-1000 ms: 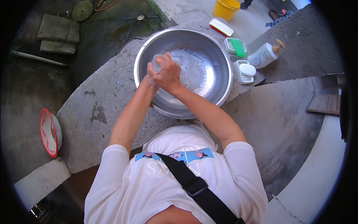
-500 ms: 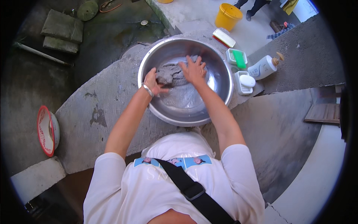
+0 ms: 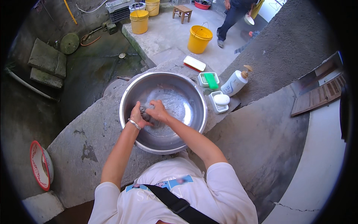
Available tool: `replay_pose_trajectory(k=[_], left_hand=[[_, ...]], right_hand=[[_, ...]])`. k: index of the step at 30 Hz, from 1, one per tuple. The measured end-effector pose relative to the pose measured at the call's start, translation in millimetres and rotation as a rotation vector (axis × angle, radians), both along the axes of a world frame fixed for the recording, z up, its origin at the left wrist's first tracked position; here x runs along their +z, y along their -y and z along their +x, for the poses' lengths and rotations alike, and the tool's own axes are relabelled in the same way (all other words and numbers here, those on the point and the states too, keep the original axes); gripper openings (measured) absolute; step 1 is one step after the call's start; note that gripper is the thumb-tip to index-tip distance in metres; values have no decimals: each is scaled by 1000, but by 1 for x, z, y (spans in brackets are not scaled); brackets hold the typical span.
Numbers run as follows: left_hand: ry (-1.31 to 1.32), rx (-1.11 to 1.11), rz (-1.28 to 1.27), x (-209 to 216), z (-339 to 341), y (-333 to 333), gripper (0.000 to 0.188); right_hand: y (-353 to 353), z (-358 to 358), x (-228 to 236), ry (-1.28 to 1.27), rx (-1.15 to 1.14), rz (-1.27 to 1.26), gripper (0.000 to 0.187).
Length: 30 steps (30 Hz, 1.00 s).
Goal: The person washes a grey cloth by hand in a metal basin filled with soapy water. They repeatedly scrub, wring, and submerge the cloth, then transfer the basin to a different location and continue rinsing the cloth.
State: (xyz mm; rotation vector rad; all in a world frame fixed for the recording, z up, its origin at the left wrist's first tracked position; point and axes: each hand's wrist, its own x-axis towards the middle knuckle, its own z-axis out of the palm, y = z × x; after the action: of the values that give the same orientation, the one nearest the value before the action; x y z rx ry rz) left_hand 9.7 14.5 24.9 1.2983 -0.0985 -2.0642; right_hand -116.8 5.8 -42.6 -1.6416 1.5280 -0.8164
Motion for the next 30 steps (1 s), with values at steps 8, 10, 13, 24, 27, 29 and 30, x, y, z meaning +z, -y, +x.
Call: replay_pose_trajectory(k=[8, 10, 13, 24, 27, 29, 30], left_hand=[[-437, -52, -129, -21, 7, 7, 50], [-429, -16, -118, -22, 2, 4, 48], [-494, -10, -161, -38, -2, 3, 45], [-176, 144, -202, -26, -19, -2, 36], [-69, 169, -53, -14, -1, -4, 49], [56, 177, 111, -16, 15, -8, 59], [-13, 124, 61, -15, 20, -10, 72]], right_hand=[[-59, 40, 112, 132, 4, -347, 27], [-56, 43, 108, 30, -63, -404, 28], [-43, 41, 107, -30, -131, -470, 25], [38, -4, 46, -382, -205, -247, 34], [37, -22, 45, -624, -195, -149, 41], [27, -26, 39, -733, -143, -68, 46], [23, -26, 32, -764, -63, -4, 49]])
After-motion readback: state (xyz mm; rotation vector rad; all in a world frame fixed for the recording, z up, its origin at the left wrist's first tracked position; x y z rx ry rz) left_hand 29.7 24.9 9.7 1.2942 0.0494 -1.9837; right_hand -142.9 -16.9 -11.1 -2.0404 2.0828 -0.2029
